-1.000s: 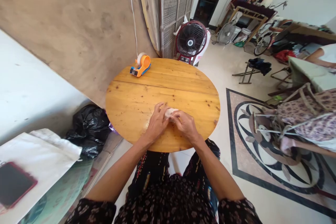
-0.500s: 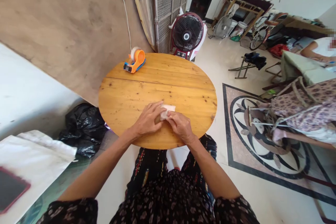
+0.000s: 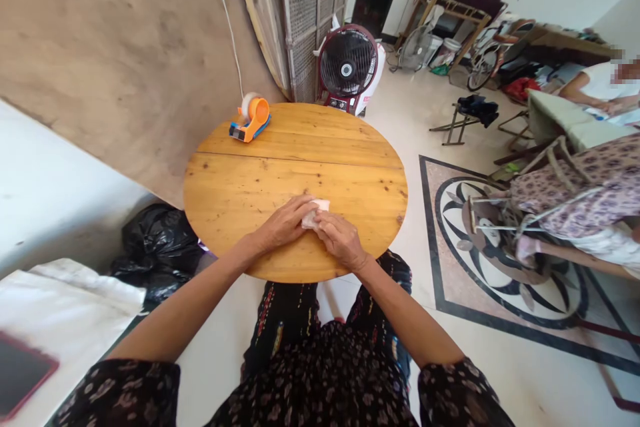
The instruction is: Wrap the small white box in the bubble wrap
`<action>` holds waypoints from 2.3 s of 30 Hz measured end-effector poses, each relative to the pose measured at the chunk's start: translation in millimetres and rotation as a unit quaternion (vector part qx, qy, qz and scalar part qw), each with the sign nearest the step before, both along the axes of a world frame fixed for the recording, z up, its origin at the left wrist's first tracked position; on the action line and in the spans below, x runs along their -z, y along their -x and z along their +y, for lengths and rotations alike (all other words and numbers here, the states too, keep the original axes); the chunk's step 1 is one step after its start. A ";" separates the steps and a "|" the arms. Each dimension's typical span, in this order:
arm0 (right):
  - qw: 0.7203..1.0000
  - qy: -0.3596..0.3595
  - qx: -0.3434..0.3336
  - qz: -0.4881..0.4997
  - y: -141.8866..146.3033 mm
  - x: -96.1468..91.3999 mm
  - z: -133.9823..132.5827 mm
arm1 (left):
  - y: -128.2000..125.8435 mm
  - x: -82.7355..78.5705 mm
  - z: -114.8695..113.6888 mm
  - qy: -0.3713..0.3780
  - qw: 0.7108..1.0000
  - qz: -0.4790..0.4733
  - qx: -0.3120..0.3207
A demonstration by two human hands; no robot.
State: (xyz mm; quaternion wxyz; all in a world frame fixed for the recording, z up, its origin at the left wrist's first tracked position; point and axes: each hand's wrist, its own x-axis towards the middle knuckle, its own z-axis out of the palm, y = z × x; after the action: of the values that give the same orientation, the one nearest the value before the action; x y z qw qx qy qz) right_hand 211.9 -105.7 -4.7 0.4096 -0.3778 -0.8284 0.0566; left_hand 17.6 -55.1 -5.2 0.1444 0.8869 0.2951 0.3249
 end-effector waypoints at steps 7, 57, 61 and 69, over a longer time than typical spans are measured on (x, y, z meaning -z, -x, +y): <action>0.995 0.099 0.016 0.028 -7.4 -37.7 6.7 | -6.8 -20.9 -8.6 0.233 0.968 -0.092 -0.005; 0.843 0.447 -0.011 0.299 -0.9 -4.0 68.9 | -12.1 -35.1 6.9 0.418 0.874 -0.204 -0.139; 0.843 0.446 -0.013 0.299 -2.2 -6.1 67.5 | -10.9 -32.0 6.9 0.439 0.860 -0.219 -0.139; 0.844 0.484 -0.028 0.228 -15.3 -15.6 91.9 | -13.3 -24.7 10.6 0.443 0.859 -0.215 -0.142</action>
State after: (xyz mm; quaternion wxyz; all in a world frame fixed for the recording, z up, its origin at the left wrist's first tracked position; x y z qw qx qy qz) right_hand 227.3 -13.7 10.9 0.3498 -0.4811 -0.5896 0.5464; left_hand 30.9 -44.4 19.5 0.5341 0.5859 0.4923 0.3593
